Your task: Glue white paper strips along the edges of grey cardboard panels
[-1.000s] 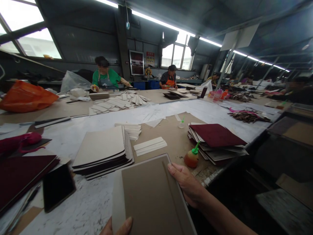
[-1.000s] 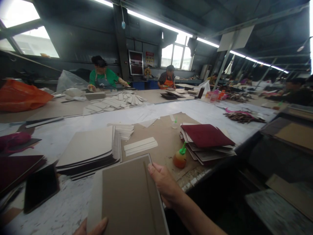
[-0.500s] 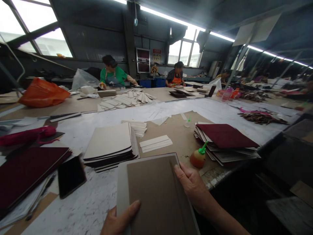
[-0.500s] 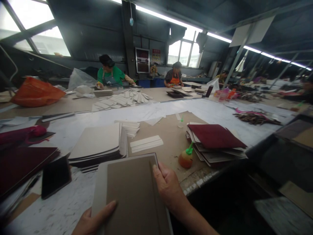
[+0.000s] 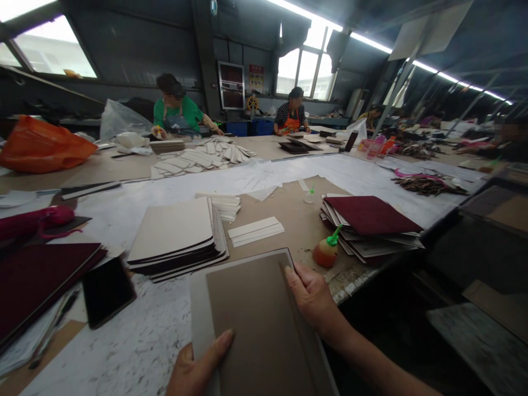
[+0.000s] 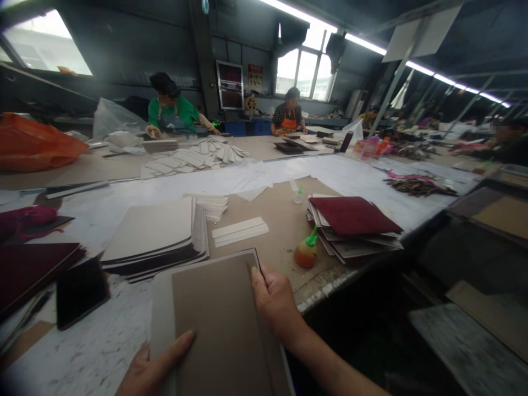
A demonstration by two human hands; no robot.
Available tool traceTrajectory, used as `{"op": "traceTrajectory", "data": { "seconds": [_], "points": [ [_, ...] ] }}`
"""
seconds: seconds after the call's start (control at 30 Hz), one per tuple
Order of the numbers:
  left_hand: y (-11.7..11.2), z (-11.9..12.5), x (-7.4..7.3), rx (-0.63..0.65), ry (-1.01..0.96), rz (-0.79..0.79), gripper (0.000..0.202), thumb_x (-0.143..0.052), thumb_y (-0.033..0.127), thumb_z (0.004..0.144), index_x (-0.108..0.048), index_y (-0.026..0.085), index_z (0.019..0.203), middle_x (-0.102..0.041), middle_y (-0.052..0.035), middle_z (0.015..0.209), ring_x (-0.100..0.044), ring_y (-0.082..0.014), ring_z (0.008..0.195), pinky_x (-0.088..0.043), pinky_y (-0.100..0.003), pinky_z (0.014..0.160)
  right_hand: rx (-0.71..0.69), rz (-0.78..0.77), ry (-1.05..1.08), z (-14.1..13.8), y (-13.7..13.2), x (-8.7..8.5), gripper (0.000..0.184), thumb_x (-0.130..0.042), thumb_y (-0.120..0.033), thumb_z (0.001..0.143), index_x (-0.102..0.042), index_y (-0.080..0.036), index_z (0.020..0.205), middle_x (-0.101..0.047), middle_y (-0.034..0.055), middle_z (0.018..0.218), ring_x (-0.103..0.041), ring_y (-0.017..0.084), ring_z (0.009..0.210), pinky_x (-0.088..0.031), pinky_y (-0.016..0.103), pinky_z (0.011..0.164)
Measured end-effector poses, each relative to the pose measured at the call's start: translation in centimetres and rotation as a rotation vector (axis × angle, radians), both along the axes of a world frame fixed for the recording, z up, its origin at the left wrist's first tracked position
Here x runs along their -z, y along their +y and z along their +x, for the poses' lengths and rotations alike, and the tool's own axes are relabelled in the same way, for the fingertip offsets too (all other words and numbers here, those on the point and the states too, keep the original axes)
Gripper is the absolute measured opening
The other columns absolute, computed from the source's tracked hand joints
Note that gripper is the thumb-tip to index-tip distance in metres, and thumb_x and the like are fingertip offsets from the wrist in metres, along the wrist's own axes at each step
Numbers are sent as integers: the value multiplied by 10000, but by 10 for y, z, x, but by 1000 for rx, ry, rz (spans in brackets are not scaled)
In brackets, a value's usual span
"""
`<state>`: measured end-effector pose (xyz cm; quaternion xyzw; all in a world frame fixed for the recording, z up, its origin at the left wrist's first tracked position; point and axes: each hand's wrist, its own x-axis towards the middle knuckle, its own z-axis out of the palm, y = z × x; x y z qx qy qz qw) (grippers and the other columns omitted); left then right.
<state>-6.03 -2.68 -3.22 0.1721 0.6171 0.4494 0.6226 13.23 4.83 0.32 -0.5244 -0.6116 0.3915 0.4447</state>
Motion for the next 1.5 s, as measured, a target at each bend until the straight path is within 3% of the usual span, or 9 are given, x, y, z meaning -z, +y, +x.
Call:
{"op": "traceTrajectory", "data": {
  "seconds": [0.07,0.2,0.27,0.5,0.73,0.93,1.17,1.33,1.5],
  "points": [
    [0,2,-3,27,-1,4,393,-740,320,624,-627,72,907,-705,-141,740,-669,-325,689,-563,-373,553,-22,-92,80,0,4,5,355,-488,-498,795,-569,-164,703,-534,10,614,-479,150,597,-378,247,544],
    [6,2,-3,77,20,-39,343,-693,262,680,-611,77,957,-707,-136,755,-672,-299,650,-563,-370,558,-196,-443,469,5,15,16,304,-524,-448,776,-583,-151,808,-600,16,645,-549,166,602,-455,286,601],
    [11,1,-1,91,30,-53,334,-685,249,688,-608,73,961,-706,-138,744,-671,-287,624,-563,-373,565,-238,-539,586,11,18,21,287,-531,-422,781,-584,-140,799,-621,32,665,-570,167,619,-467,300,637],
    [22,-4,2,118,26,-89,348,-672,251,702,-598,73,992,-703,-135,724,-667,-288,606,-560,-391,539,-372,-687,490,29,9,37,338,-593,-446,770,-602,-120,860,-646,54,756,-596,150,671,-461,263,627],
    [27,-4,8,118,61,-130,328,-661,233,710,-596,73,988,-698,-135,702,-661,-287,570,-554,-392,498,-294,-701,486,25,10,48,315,-601,-446,746,-587,-137,807,-605,10,664,-549,121,585,-437,243,575],
    [31,-5,12,0,51,-136,313,-642,215,727,-590,79,1005,-698,-130,714,-667,-275,596,-563,-402,559,-296,-666,279,38,-13,49,372,-541,-514,784,-543,-154,691,-496,-49,597,-437,74,521,-334,176,473],
    [32,-6,14,4,37,-163,351,-663,237,712,-585,82,1017,-698,-123,703,-668,-268,613,-565,-396,599,-319,-827,481,40,-38,51,369,-605,-508,732,-569,-153,822,-561,-25,638,-535,132,612,-411,241,575],
    [33,-3,13,6,69,-184,363,-664,246,711,-589,71,1020,-696,-128,697,-666,-269,600,-563,-384,571,-349,-739,435,41,-38,50,396,-566,-532,764,-596,-143,833,-600,1,701,-525,130,632,-386,220,559],
    [34,-1,14,-11,117,-169,354,-687,241,692,-605,78,995,-698,-120,700,-668,-256,606,-557,-345,558,-293,-697,362,41,-39,51,403,-554,-550,763,-571,-149,746,-573,-10,677,-489,119,602,-373,215,538]
  ]
}}
